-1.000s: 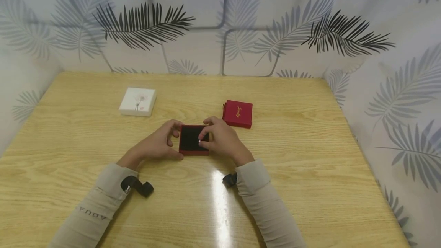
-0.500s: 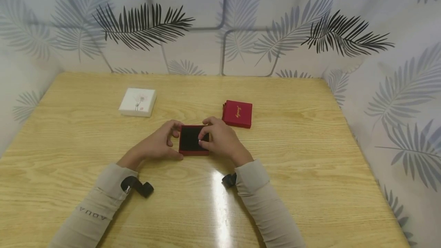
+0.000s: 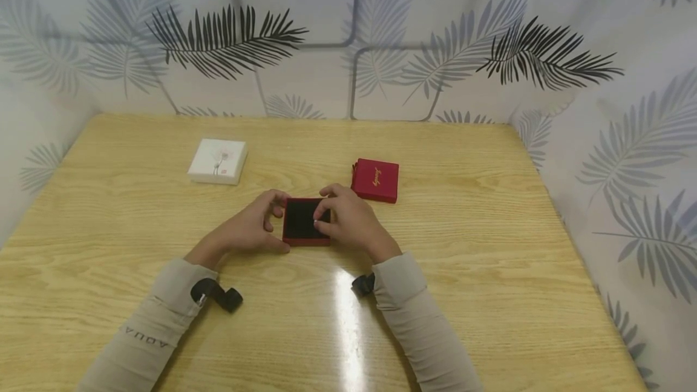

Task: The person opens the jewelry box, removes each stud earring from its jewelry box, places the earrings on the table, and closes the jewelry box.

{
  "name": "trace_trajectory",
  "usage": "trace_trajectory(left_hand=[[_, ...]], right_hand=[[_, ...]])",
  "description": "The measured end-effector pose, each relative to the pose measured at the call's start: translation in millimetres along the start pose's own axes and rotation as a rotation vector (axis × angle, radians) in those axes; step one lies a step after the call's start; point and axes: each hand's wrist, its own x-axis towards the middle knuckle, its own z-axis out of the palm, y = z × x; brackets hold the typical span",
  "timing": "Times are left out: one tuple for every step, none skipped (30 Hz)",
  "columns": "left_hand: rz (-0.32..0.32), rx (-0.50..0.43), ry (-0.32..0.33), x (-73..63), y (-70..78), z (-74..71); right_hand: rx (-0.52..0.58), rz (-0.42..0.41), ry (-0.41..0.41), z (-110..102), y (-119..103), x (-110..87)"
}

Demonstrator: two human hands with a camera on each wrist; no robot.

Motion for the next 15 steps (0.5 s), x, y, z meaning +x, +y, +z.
trace_trajectory(left_hand=[[0.0, -0.002, 0.001, -0.1, 0.2, -0.2], [0.0, -0.003, 0.001, -0.2, 0.4, -0.5], [0.0, -0.005, 0.001, -0.3, 0.3, -0.6], [-0.001, -0.007, 0.0, -0.2, 0.1, -0.6], [-0.002, -0.009, 0.001, 0.0, 0.1, -0.5], [-0.004, -0.011, 0.002, 0.0, 0.1, -0.4], [-0.006, -0.011, 0.003, -0.1, 0.2, -0.4], [-0.003, -0.008, 0.002, -0.2, 0.0, -0.3], [0.0, -0.006, 0.002, -0.2, 0.0, -0.2], [-0.001, -0.006, 0.002, -0.2, 0.0, -0.2], [0.0, -0.006, 0.002, -0.1, -0.2, -0.2], [0.001, -0.006, 0.001, 0.0, -0.4, -0.2], [0.001, -0.005, 0.0, 0.1, -0.7, -0.2], [0.001, -0.006, -0.001, 0.2, -1.0, -0.4], [-0.001, -0.008, -0.001, 0.4, -1.2, -0.5]], right_hand=[[0.0, -0.001, 0.001, 0.1, 0.4, 0.3], [0.0, 0.0, 0.001, 0.2, 0.8, 0.5], [0.0, 0.0, 0.002, 0.2, 1.0, 0.8], [0.0, 0.0, 0.003, 0.2, 1.1, 0.8], [0.001, 0.0, 0.003, 0.2, 1.2, 0.8], [0.002, 0.002, 0.003, 0.0, 1.0, 0.7], [0.003, 0.002, 0.003, -0.2, 0.8, 0.5], [0.004, 0.003, 0.003, -0.5, 0.5, 0.2], [0.006, 0.003, 0.003, -0.7, 0.4, 0.0], [0.008, 0.003, 0.004, -1.0, 0.2, -0.2], [0.01, 0.003, 0.005, -1.2, 0.1, -0.3], [0.011, 0.002, 0.007, -1.5, -0.1, -0.4], [0.014, 0.001, 0.008, -1.8, -0.3, -0.5], [0.018, 0.001, 0.009, -2.1, -0.5, -0.5], [0.022, -0.001, 0.01, -2.4, -0.6, -0.5]])
